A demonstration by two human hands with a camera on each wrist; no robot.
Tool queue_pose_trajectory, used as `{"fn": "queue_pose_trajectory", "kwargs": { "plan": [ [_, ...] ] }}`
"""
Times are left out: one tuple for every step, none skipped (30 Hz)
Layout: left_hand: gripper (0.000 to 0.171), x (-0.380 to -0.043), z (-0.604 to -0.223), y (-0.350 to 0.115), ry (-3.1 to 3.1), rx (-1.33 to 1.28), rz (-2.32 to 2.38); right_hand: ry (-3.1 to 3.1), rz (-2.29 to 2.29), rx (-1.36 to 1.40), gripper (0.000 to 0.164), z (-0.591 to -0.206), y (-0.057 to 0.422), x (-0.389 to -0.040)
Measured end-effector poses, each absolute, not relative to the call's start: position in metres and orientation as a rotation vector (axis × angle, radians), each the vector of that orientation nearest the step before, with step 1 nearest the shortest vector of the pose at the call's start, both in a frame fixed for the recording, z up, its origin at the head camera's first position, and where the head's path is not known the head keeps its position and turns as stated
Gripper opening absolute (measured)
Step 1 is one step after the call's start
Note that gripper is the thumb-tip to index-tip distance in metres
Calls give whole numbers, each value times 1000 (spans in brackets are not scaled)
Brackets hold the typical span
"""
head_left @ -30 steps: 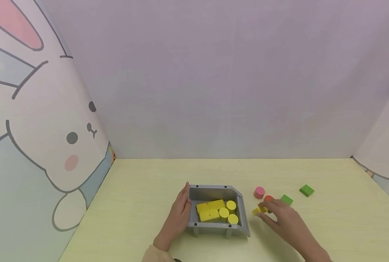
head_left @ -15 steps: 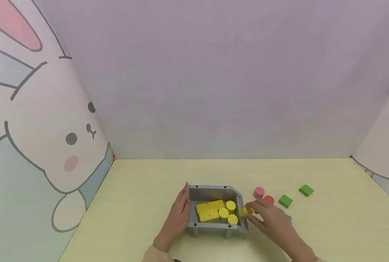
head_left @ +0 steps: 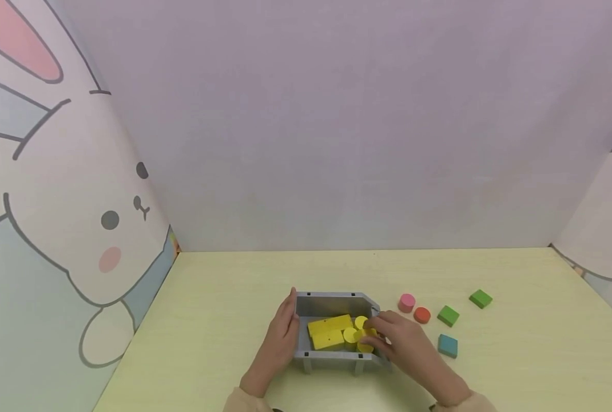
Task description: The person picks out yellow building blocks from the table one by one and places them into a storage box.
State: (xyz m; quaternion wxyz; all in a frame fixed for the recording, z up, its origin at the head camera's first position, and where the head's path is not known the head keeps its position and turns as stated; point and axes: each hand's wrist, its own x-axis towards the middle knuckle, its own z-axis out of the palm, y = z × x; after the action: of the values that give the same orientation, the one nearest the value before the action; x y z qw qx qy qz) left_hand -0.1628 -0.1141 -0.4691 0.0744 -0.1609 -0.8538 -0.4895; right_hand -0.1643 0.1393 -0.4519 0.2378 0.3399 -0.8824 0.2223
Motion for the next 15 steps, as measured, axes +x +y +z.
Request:
{"fn": "queue_pose_trajectory", "kwargs": {
  "plan": [
    [48, -162, -469, -114, -2561, -483, -1470, -2427, 616, 943, 20, -452, 137, -165],
    [48, -162, -468, -114, -2560, -483, -1472, -2441, 623, 955, 20, -452, 136, -166],
    [48, -162, -468, -114, -2560, -482, -1472, -2454, 630, 969, 19, -452, 134, -166],
    [48, -162, -468, -114, -2562, -482, -1474, -2474, 636, 979, 19, -452, 132, -167],
    [48, -162, -468, -114, -2564, -482, -1474, -2500, 641, 989, 18, -452, 131, -168],
    [48, -163, -468, -114, -2567, -483, -1474, -2525, 649, 1001, 18, -452, 130, -168],
    [48, -163, -468, -114, -2570, -484, -1473, -2549, 657, 1014, 18, -452, 129, -169],
    [48, -163, -469, -114, -2574, -486, -1470, -2571, 663, 1029, 18, -452, 128, -169],
    [48, -164, -470, -114, -2578, -487, -1465, -2591, 666, 1039, 18, -451, 128, -170],
    [49, -164, -470, -114, -2579, -490, -1463, -2611, 668, 1047, 18, -451, 127, -170],
    [49, -163, -469, -114, -2579, -489, -1463, -2631, 669, 1060, 18, -450, 127, -171],
    [48, -163, -469, -114, -2577, -490, -1466, -2640, 671, 1076, 18, -449, 127, -172],
    [48, -163, -469, -114, -2575, -489, -1468, -2647, 670, 1090, 19, -449, 126, -173],
    [48, -163, -468, -114, -2572, -488, -1473, -2654, 671, 1102, 19, -448, 126, -174],
    [48, -163, -467, -114, -2568, -487, -1478, -2657, 674, 1116, 19, -447, 126, -174]
  ]
}}
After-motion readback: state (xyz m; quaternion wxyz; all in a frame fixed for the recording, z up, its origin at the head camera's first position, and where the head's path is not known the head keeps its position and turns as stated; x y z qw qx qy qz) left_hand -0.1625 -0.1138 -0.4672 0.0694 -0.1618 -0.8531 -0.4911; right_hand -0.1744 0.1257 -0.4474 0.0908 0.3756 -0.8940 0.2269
